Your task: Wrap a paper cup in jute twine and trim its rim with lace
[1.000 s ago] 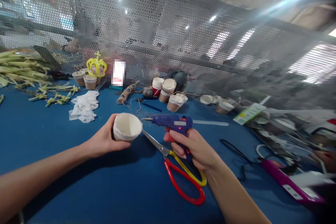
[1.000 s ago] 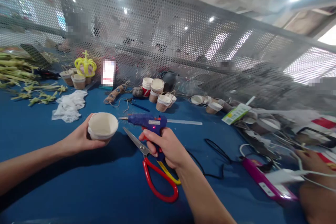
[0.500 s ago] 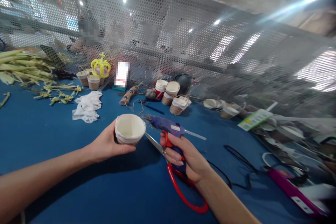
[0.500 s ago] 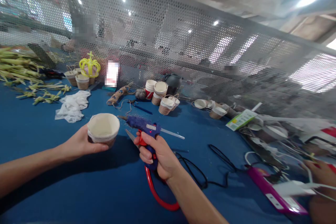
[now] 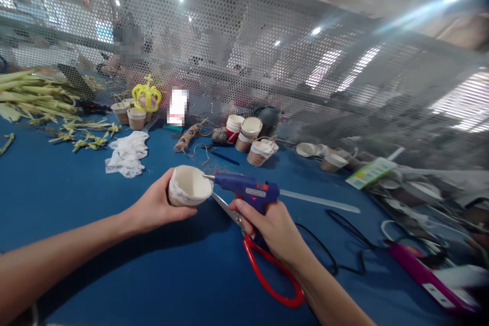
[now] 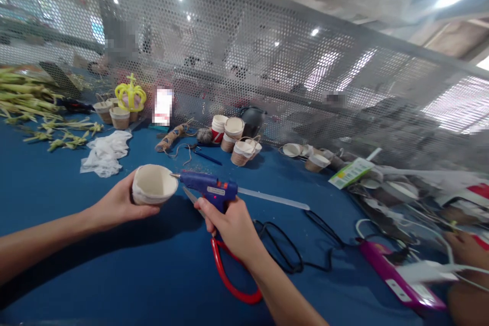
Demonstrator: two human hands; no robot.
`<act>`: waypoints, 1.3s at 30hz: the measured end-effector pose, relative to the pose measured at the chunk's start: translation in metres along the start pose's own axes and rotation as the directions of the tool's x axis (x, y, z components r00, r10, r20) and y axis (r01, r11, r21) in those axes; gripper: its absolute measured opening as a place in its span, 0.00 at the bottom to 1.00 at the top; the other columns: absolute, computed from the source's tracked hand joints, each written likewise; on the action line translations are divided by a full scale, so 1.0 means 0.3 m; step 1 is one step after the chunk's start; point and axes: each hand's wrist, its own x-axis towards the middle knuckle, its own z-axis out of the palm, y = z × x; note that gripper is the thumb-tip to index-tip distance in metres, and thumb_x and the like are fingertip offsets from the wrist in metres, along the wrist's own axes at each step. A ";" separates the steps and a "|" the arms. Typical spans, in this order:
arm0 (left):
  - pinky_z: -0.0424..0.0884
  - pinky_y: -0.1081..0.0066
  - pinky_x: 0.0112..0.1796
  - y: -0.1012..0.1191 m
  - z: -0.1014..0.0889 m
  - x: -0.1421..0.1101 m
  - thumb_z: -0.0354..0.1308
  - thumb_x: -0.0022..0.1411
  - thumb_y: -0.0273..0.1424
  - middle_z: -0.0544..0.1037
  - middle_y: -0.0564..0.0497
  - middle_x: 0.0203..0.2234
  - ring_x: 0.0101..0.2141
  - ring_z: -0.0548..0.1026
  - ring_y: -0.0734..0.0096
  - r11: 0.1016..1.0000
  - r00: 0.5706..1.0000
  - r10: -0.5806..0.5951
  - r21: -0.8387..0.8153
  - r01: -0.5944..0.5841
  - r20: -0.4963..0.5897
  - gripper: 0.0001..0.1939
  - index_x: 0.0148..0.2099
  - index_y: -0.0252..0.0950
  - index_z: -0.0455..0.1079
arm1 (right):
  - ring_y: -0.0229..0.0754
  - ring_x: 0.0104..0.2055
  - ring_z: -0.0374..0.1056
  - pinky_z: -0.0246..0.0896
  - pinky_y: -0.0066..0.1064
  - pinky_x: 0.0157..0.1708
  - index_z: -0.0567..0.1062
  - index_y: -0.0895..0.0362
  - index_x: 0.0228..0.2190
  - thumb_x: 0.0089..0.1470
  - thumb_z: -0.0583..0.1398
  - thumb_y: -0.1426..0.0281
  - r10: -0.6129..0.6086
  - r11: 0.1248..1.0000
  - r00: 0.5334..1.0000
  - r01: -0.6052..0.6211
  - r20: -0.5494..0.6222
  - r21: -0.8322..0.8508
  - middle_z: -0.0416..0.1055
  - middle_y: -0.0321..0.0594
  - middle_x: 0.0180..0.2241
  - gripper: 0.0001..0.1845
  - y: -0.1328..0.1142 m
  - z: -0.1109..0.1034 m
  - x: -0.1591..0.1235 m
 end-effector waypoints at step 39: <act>0.67 0.65 0.45 0.007 -0.024 -0.004 0.65 0.43 0.31 0.72 0.47 0.44 0.43 0.71 0.61 0.971 0.964 0.003 0.229 -0.067 0.266 0.33 0.52 0.36 0.58 | 0.31 0.14 0.56 0.53 0.25 0.17 0.71 0.59 0.21 0.47 0.59 0.59 0.070 0.990 0.988 -0.051 0.137 -0.133 0.60 0.30 0.12 0.15 -0.042 -0.079 0.011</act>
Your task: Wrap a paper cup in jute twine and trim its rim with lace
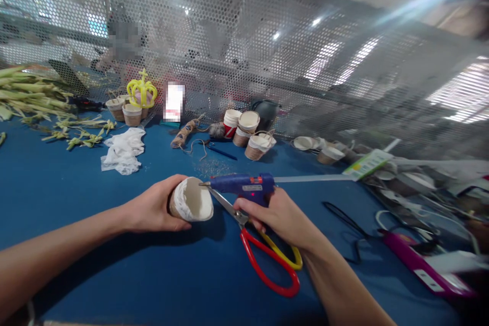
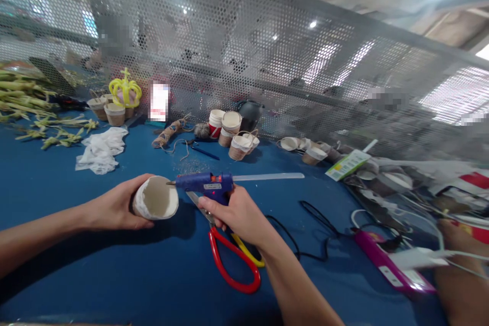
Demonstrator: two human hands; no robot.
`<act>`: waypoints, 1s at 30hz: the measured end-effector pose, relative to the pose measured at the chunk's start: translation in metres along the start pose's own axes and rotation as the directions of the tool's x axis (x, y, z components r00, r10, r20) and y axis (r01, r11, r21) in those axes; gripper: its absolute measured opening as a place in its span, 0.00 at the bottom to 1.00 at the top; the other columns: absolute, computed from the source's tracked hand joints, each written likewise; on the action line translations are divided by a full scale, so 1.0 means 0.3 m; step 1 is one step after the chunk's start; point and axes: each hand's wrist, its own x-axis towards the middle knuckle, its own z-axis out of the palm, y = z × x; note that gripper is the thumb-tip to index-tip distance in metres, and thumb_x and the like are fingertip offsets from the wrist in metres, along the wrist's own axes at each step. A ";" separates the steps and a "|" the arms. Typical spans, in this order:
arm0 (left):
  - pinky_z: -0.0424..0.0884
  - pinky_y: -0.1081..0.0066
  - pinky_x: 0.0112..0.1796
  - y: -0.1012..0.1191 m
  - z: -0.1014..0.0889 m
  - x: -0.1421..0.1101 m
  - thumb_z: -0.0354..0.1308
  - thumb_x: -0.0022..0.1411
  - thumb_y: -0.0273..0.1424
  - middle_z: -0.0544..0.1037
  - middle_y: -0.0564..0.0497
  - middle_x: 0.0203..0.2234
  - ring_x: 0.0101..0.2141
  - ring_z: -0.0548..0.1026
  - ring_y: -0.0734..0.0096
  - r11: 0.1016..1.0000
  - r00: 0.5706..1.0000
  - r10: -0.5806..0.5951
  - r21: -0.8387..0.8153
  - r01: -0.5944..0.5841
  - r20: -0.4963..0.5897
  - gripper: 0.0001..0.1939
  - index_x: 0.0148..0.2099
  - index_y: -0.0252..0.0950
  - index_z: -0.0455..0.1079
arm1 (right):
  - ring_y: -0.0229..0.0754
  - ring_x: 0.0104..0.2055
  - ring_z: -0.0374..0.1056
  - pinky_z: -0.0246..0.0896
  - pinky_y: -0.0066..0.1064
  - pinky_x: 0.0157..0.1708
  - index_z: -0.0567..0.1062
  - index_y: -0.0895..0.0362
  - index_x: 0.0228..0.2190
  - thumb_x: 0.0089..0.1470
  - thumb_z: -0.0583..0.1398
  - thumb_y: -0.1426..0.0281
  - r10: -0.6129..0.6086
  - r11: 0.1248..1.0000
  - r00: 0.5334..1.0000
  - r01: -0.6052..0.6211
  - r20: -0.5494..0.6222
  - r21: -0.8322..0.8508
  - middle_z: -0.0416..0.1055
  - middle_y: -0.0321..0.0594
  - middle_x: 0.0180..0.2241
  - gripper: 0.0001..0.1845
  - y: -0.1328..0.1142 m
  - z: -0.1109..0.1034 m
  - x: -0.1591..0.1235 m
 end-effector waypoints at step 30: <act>0.67 0.66 0.44 0.014 -0.019 0.004 0.65 0.44 0.31 0.71 0.49 0.41 0.42 0.70 0.64 0.999 1.000 -0.016 -0.042 0.017 0.027 0.31 0.50 0.35 0.57 | 0.32 0.15 0.57 0.55 0.24 0.18 0.71 0.59 0.24 0.49 0.58 0.58 0.028 0.999 0.997 -0.025 0.074 -0.044 0.61 0.30 0.13 0.16 0.008 -0.015 -0.014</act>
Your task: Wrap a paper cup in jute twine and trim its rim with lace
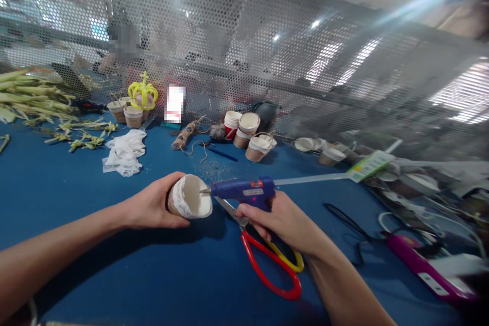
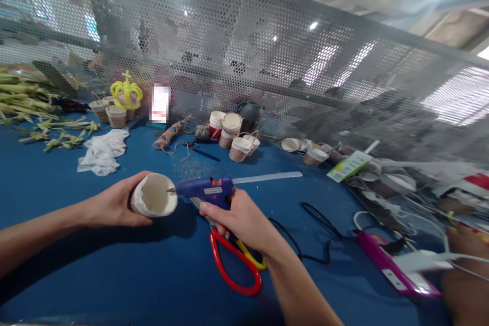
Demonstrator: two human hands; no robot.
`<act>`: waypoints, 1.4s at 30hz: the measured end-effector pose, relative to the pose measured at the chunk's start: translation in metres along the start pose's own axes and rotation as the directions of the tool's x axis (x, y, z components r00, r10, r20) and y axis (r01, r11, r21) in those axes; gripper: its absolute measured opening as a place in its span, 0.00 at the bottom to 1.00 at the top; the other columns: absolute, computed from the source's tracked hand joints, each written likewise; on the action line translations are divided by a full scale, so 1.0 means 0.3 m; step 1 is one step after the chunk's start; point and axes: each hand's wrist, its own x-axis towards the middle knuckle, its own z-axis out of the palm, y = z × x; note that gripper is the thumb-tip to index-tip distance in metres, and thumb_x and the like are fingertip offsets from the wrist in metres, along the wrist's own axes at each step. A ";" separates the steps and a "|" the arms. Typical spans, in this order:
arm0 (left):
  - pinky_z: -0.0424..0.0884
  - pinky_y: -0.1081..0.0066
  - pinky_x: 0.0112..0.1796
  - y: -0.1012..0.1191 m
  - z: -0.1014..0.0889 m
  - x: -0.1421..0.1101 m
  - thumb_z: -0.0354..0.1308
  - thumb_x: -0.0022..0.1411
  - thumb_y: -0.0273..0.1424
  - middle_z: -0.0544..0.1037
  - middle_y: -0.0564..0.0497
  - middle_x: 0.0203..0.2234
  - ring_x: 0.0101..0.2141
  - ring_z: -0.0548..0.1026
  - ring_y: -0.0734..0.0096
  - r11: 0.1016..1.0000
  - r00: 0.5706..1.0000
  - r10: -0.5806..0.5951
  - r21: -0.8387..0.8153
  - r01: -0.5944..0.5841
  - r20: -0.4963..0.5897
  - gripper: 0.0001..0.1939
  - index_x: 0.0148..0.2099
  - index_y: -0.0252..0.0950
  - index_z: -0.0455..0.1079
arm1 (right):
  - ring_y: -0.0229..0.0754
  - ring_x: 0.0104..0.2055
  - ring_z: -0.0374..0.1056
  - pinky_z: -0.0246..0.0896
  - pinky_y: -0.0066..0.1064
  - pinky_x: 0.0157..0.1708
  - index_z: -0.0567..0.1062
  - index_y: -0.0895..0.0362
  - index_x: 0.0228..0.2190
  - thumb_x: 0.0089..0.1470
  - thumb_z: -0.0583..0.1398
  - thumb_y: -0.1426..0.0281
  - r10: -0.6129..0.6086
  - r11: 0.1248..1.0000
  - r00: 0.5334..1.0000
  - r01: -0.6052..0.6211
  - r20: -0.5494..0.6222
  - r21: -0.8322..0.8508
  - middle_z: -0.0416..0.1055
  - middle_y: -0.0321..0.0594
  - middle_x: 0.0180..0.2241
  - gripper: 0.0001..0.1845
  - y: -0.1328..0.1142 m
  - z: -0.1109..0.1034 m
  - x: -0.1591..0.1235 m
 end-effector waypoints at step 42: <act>0.66 0.63 0.44 0.000 -0.002 -0.002 0.65 0.44 0.35 0.70 0.47 0.42 0.43 0.70 0.61 0.994 0.998 0.022 0.112 -0.015 -0.061 0.32 0.50 0.36 0.54 | 0.31 0.15 0.56 0.55 0.25 0.19 0.73 0.61 0.24 0.49 0.59 0.59 -0.021 0.995 0.999 0.025 -0.048 0.097 0.59 0.29 0.11 0.16 0.005 -0.008 -0.013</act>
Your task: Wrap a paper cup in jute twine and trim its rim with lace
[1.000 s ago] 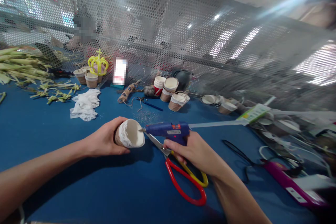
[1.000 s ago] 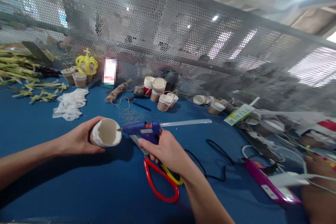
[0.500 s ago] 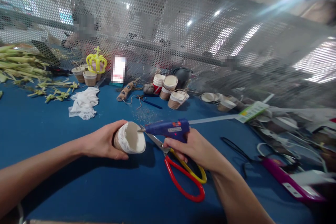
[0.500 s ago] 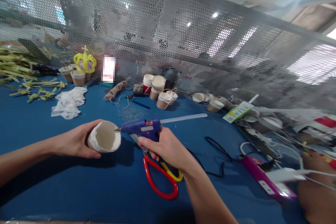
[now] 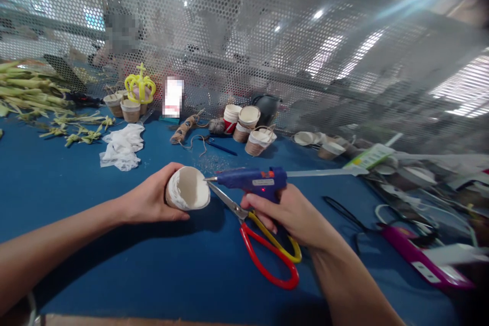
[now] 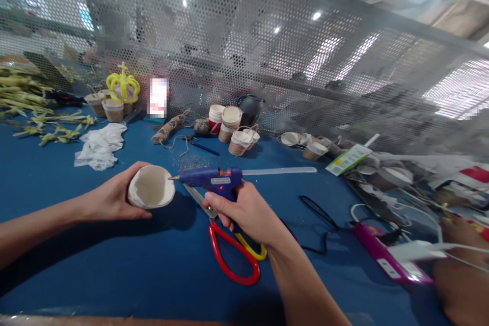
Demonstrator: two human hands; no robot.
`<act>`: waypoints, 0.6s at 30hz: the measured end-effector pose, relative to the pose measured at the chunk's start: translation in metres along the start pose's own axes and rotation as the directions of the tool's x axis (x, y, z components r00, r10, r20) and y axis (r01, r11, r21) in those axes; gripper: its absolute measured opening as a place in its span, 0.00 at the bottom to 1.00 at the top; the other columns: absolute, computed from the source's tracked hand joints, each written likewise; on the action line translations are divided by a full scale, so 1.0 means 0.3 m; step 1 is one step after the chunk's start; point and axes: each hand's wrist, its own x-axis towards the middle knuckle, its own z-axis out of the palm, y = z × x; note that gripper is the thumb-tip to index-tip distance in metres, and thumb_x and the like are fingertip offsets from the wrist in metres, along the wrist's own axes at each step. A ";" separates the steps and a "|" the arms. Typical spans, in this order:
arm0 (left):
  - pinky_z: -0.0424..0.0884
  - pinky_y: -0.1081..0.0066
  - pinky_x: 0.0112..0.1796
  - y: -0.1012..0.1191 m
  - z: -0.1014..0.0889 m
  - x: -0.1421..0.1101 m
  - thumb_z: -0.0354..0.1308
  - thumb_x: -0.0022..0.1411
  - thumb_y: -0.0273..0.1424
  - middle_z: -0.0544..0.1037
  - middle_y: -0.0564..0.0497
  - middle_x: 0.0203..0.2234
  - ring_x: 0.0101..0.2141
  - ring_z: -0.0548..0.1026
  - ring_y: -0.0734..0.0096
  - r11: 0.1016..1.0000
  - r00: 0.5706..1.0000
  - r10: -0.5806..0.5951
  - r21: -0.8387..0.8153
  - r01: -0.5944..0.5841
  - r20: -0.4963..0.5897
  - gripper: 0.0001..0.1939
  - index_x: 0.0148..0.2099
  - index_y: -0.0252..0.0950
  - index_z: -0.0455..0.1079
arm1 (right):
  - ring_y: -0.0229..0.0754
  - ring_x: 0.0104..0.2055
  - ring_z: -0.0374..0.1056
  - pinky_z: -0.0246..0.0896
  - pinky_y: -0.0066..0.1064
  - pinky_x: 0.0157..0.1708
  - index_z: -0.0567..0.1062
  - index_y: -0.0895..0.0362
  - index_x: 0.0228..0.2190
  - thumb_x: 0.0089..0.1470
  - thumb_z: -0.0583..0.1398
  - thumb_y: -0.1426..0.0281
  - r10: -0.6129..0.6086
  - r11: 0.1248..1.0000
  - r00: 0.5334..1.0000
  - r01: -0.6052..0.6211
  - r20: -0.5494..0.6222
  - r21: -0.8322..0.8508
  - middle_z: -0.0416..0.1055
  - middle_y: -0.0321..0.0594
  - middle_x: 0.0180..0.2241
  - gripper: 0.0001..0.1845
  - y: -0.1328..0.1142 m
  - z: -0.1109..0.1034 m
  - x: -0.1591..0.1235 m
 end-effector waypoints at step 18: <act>0.64 0.66 0.49 -0.004 0.030 -0.008 0.58 0.50 0.31 0.68 0.45 0.47 0.47 0.68 0.61 0.995 0.977 0.035 -0.086 -0.055 -0.212 0.31 0.55 0.35 0.52 | 0.23 0.12 0.42 0.33 0.20 0.10 0.73 0.62 0.24 0.42 0.64 0.63 0.070 0.672 0.997 -0.078 0.042 0.736 0.62 0.31 0.15 0.13 0.039 0.098 0.058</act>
